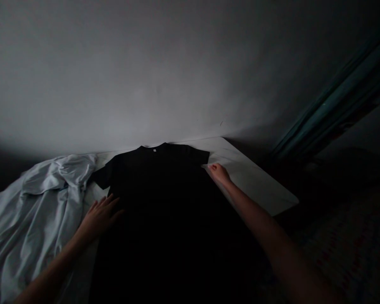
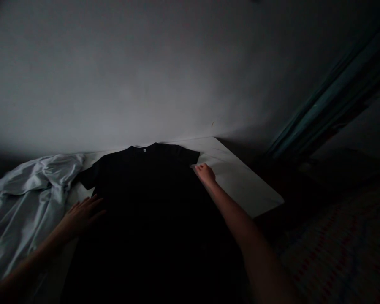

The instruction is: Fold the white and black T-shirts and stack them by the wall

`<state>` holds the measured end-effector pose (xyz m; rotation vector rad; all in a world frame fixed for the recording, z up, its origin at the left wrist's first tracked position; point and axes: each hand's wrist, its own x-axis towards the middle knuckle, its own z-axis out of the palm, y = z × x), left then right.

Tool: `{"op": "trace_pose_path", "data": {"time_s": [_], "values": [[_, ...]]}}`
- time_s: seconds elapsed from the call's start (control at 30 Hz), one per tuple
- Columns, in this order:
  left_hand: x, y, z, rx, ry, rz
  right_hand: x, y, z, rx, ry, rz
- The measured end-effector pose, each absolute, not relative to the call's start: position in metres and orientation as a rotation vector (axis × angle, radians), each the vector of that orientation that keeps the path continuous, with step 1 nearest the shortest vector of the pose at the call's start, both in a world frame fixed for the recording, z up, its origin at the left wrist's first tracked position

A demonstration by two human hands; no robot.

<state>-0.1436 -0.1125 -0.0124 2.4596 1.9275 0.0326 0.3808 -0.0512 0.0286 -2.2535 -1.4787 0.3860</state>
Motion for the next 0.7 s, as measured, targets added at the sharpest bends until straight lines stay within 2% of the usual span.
{"op": "trace_pose_path", "data": {"time_s": [0.17, 0.33, 0.5, 0.7], "values": [[-0.138, -0.014, 0.037, 2.245, 2.213, 0.281, 0.373, 0.032, 0.049, -2.325, -1.314, 0.398], [-0.152, 0.054, 0.046, 1.922, 2.514, 0.133, 0.369, 0.073, 0.043, -2.359, -1.244, 0.248], [-0.151, 0.115, 0.037, 2.078, 2.42, 0.16, 0.366, 0.116, 0.041, -2.196, -1.476, 0.182], [-0.136, 0.168, 0.037, 2.045, 2.252, 0.194, 0.343, 0.181, 0.04, -1.931, -1.809, 0.429]]}}
